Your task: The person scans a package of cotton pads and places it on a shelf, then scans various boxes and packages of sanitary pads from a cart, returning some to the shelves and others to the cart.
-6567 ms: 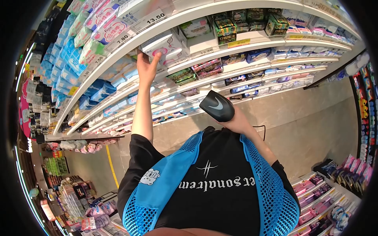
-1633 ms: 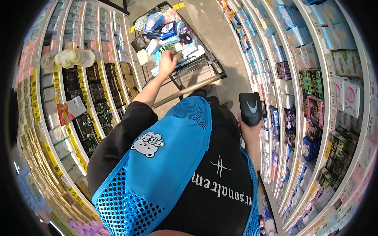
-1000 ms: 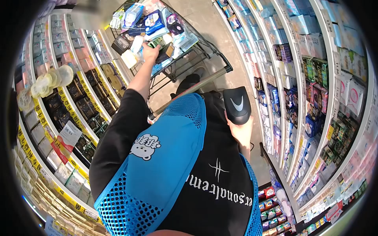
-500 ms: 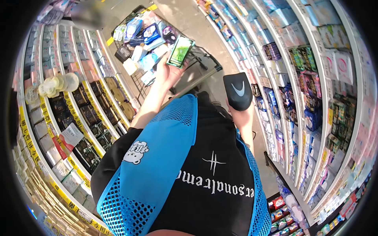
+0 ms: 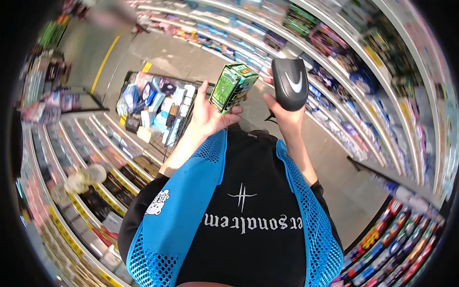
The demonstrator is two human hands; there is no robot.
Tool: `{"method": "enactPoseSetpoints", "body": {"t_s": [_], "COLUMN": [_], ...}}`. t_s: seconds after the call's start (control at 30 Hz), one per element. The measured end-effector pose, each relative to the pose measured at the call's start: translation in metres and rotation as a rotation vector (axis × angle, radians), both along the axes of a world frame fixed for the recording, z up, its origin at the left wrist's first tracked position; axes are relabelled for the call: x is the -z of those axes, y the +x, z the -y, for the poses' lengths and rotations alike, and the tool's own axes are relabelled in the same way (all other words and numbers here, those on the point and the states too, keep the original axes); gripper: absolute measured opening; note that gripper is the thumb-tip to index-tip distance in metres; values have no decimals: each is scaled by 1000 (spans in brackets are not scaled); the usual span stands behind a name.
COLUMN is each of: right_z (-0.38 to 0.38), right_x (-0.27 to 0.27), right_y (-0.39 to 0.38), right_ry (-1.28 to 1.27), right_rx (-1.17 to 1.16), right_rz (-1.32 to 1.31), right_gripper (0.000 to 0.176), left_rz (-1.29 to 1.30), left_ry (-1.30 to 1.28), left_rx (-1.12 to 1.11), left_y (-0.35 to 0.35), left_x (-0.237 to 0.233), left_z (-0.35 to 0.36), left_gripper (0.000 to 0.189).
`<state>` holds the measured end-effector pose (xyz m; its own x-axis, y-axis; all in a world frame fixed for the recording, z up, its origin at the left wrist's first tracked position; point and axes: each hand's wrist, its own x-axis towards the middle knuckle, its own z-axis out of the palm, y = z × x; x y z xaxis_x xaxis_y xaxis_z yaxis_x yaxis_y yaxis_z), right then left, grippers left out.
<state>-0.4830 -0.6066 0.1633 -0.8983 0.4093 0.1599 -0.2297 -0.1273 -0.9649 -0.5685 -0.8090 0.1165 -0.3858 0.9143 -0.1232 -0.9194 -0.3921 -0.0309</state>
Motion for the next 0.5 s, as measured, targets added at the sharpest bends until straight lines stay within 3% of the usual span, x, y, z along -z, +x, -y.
{"method": "enactPoseSetpoints", "body": {"t_s": [0.1, 0.13, 0.37, 0.5], "right_z": [-10, -12, -28, -28], "right_x": [-1, 1, 29, 19], "right_y": [11, 15, 49, 53], "right_ry": [39, 13, -80, -62], "right_rx": [54, 66, 226, 298], "right_rz": [11, -11, 233, 135], "right_gripper": [65, 60, 53, 51], "left_rz": [-223, -139, -88, -311], "left_ry": [-134, -72, 25, -226], "left_rx": [53, 111, 291, 212], "left_y": [14, 15, 25, 36], "left_x": [10, 11, 12, -12], "left_z": [-20, -27, -61, -76], "left_gripper": [77, 67, 64, 58]}}
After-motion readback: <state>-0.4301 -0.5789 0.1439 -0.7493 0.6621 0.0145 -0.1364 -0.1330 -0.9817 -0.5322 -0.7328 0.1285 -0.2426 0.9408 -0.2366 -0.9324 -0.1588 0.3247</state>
